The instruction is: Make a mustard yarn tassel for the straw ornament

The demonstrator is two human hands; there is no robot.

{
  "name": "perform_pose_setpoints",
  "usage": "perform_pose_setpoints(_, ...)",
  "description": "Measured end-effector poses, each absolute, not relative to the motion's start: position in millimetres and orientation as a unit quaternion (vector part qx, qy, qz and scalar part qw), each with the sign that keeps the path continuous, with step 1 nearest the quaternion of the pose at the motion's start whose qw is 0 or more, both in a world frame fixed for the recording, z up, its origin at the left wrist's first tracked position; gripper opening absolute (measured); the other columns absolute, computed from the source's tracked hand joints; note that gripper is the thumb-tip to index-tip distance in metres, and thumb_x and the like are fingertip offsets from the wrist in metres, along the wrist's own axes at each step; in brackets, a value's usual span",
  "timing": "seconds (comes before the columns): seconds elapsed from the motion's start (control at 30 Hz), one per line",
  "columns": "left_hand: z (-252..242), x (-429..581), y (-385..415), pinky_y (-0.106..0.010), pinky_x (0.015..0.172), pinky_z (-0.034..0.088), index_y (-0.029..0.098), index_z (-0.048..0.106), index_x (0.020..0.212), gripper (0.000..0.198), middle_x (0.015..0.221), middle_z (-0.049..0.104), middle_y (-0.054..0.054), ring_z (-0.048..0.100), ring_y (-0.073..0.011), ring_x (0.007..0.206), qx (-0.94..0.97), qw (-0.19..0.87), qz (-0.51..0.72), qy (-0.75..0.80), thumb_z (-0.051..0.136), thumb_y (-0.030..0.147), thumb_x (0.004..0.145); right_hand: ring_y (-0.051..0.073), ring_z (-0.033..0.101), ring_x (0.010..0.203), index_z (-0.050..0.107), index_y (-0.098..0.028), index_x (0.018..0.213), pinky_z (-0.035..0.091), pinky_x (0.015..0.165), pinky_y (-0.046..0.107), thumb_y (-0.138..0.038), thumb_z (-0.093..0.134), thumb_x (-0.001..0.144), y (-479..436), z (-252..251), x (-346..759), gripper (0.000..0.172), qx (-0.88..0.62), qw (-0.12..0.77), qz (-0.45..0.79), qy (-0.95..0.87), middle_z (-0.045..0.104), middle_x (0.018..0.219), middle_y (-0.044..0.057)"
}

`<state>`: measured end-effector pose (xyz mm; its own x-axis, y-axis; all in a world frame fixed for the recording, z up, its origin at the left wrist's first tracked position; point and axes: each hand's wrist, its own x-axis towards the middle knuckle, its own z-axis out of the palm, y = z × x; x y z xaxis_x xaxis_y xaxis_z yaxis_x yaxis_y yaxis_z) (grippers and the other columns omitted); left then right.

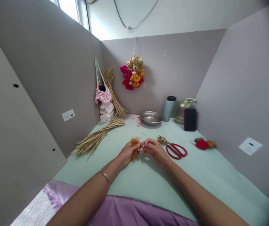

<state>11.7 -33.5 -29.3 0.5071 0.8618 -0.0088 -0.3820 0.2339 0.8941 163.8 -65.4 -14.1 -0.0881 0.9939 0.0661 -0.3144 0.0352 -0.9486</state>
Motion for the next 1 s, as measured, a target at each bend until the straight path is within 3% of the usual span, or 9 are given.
perform_pose_setpoints(0.1, -29.9, 11.8, -32.7, -0.019, 0.058, 0.044, 0.013, 0.060, 0.080, 0.036, 0.062, 0.053, 0.003, 0.050, -0.0066, 0.055, 0.460, 0.740, 0.418, 0.258, 0.079, 0.039, 0.065, 0.010, 0.052, 0.061, 0.061, -0.018, 0.071, 0.044, 0.062, 0.025, -0.024, 0.072, 0.070, -67.3, -11.3, 164.2, 0.013, -0.362, 0.554, 0.609, -0.438, 0.065, 0.081, 0.001)
perform_pose_setpoints(0.27, -29.8, 10.8, -32.9, -0.019, 0.057, 0.042, 0.014, 0.058, 0.081, 0.033, 0.067, 0.054, 0.002, 0.050, -0.0062, 0.055, 0.468, 0.743, 0.407, 0.250, 0.076, 0.038, 0.069, 0.008, 0.048, 0.052, 0.062, -0.015, 0.080, 0.042, 0.051, 0.022, -0.029, 0.066, 0.082, -61.7, -9.8, 177.2, 0.015, -0.381, 0.546, 0.616, -0.421, 0.057, 0.067, -0.002)
perform_pose_setpoints(0.47, -31.3, 10.9, -32.7, -0.020, 0.058, 0.044, 0.013, 0.058, 0.081, 0.031, 0.074, 0.054, 0.001, 0.049, -0.0050, 0.057, 0.470, 0.742, 0.403, 0.256, 0.077, 0.034, 0.068, 0.011, 0.059, 0.066, 0.059, -0.014, 0.104, 0.051, 0.058, 0.026, -0.036, 0.053, 0.095, -45.3, -10.9, 208.2, 0.025, -0.456, 0.587, 0.527, -0.413, 0.062, 0.089, 0.002)
perform_pose_setpoints(0.6, -30.9, 11.7, -34.0, -0.020, 0.057, 0.044, 0.013, 0.058, 0.082, 0.031, 0.076, 0.055, 0.001, 0.050, -0.0051, 0.056, 0.477, 0.738, 0.401, 0.258, 0.076, 0.033, 0.067, 0.010, 0.055, 0.063, 0.062, -0.015, 0.093, 0.045, 0.055, 0.023, -0.041, 0.059, 0.090, -50.3, -8.5, 204.3, 0.027, -0.491, 0.558, 0.476, -0.469, 0.062, 0.083, 0.002)
perform_pose_setpoints(0.7, -31.5, 12.2, -34.5, -0.020, 0.057, 0.044, 0.014, 0.059, 0.081, 0.029, 0.071, 0.054, 0.002, 0.049, -0.0058, 0.056, 0.484, 0.733, 0.401, 0.260, 0.075, 0.034, 0.068, 0.015, 0.057, 0.072, 0.067, -0.016, 0.081, 0.043, 0.061, 0.025, -0.043, 0.068, 0.081, -59.2, -7.0, 189.0, 0.027, -0.485, 0.501, 0.466, -0.544, 0.065, 0.079, 0.002)
perform_pose_setpoints(0.8, -33.3, 12.6, -33.9, -0.019, 0.055, 0.042, 0.014, 0.059, 0.079, 0.028, 0.063, 0.051, 0.003, 0.049, -0.0063, 0.054, 0.489, 0.729, 0.398, 0.265, 0.074, 0.035, 0.069, 0.016, 0.056, 0.069, 0.066, -0.016, 0.071, 0.041, 0.066, 0.028, -0.041, 0.071, 0.076, -63.6, -7.3, 178.0, 0.026, -0.469, 0.456, 0.461, -0.600, 0.064, 0.068, 0.000)
perform_pose_setpoints(1.0, -35.3, 13.4, -33.1, -0.020, 0.054, 0.042, 0.014, 0.059, 0.078, 0.030, 0.062, 0.050, 0.004, 0.048, -0.0064, 0.053, 0.492, 0.728, 0.395, 0.269, 0.074, 0.038, 0.068, 0.014, 0.051, 0.065, 0.065, -0.016, 0.076, 0.038, 0.065, 0.027, -0.037, 0.065, 0.077, -62.5, -6.7, 177.4, 0.021, -0.473, 0.445, 0.434, -0.625, 0.061, 0.067, -0.001)
